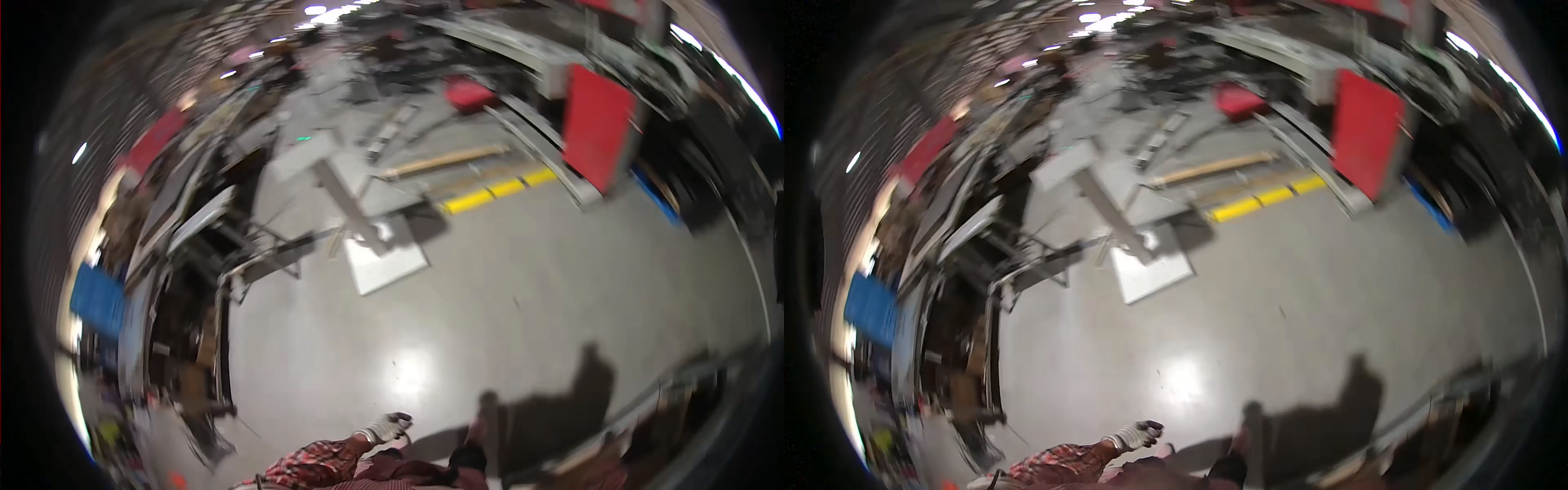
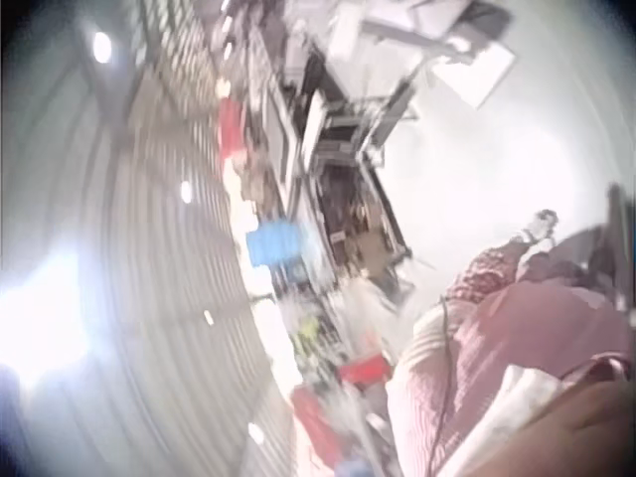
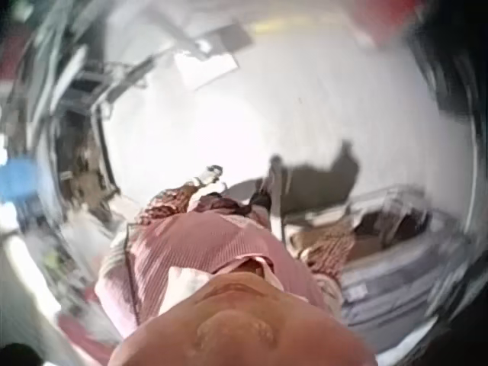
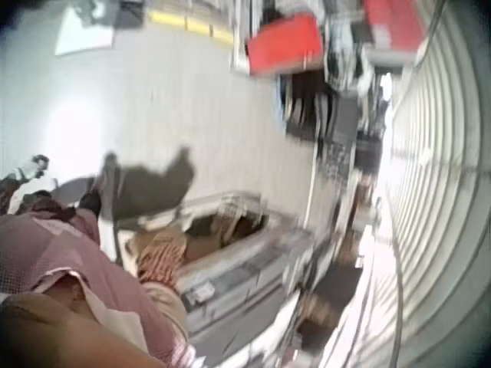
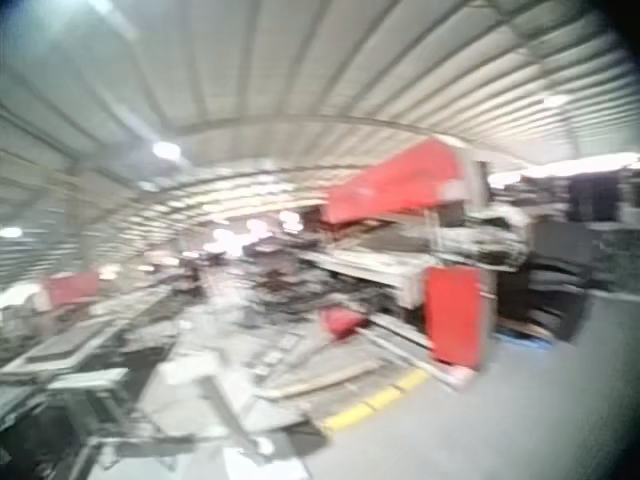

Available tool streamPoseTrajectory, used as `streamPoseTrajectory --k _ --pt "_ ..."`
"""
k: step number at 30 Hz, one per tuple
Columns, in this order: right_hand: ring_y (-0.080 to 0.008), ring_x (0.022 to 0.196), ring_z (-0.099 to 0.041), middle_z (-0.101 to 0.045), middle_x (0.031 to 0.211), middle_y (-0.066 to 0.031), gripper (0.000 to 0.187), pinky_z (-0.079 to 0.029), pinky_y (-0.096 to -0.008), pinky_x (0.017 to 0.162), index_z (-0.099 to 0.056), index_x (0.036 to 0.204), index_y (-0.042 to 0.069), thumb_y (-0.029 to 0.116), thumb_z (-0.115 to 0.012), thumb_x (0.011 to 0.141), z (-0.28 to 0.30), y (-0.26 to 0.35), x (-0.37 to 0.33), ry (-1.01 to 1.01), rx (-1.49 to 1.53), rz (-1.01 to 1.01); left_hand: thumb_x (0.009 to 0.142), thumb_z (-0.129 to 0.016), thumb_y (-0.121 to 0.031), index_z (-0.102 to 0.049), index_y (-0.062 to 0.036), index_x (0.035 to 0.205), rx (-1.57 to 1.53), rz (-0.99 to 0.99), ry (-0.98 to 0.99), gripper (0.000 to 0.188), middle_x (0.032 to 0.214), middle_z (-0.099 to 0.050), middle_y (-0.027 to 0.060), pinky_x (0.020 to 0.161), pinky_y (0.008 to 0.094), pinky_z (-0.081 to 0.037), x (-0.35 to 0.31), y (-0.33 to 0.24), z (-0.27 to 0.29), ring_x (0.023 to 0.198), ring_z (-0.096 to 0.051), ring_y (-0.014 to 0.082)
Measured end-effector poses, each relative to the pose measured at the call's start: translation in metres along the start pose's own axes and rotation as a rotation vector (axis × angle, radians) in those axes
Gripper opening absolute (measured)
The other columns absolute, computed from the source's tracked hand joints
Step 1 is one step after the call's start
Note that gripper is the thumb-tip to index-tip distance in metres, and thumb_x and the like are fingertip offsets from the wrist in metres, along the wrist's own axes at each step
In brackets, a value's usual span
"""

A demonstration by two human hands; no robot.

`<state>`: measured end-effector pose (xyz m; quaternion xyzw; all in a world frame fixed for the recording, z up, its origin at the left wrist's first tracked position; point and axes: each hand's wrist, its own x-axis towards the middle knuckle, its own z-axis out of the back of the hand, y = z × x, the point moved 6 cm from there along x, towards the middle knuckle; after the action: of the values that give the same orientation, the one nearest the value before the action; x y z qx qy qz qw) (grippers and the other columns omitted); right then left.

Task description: The recorder applies labels to foam pieces and operates a machine to process or cut large foam sheets.

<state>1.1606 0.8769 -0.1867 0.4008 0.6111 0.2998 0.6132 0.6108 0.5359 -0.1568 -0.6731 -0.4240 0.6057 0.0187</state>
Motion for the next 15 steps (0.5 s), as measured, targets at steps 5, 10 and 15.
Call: streamPoseTrajectory --k 5,10,15 --pt "-0.0166 0.090 -0.053 -0.056 0.099 -0.0088 0.040 -0.045 -0.0352 0.077 -0.056 0.103 0.006 0.040 -0.059 0.082 -0.281 -0.024 -0.144 0.614 -0.751 -0.464 0.087 -0.056 -0.032 -0.055 -0.0031 0.116 0.386 -0.052 -0.276 0.041 0.085 -0.063 0.0069 0.068 0.0274 -0.049 -0.027 -0.029 0.021 0.075 -0.059 0.0123" --pt "-0.0181 0.093 -0.056 -0.059 0.101 -0.0085 0.033 -0.049 -0.0371 0.077 -0.053 0.112 0.007 0.032 -0.047 0.090 -0.432 -0.169 -0.139 1.292 -0.955 -0.534 0.086 -0.052 -0.030 -0.058 -0.0016 0.111 0.100 -0.040 -0.635 0.039 0.090 -0.063 0.0087 0.063 0.0293 -0.051 -0.091 0.007 0.119 0.074 -0.061 0.0161" --pt "-0.0216 0.091 -0.059 -0.062 0.091 -0.0069 0.030 -0.050 -0.0390 0.076 -0.054 0.111 0.007 0.028 -0.037 0.097 -0.553 -0.241 -0.007 1.412 -0.731 -0.475 0.084 -0.053 -0.033 -0.058 -0.0015 0.109 -0.142 -0.025 -0.860 0.041 0.087 -0.063 0.0139 0.065 0.0312 -0.050 -0.136 0.116 0.227 0.074 -0.061 0.0208"
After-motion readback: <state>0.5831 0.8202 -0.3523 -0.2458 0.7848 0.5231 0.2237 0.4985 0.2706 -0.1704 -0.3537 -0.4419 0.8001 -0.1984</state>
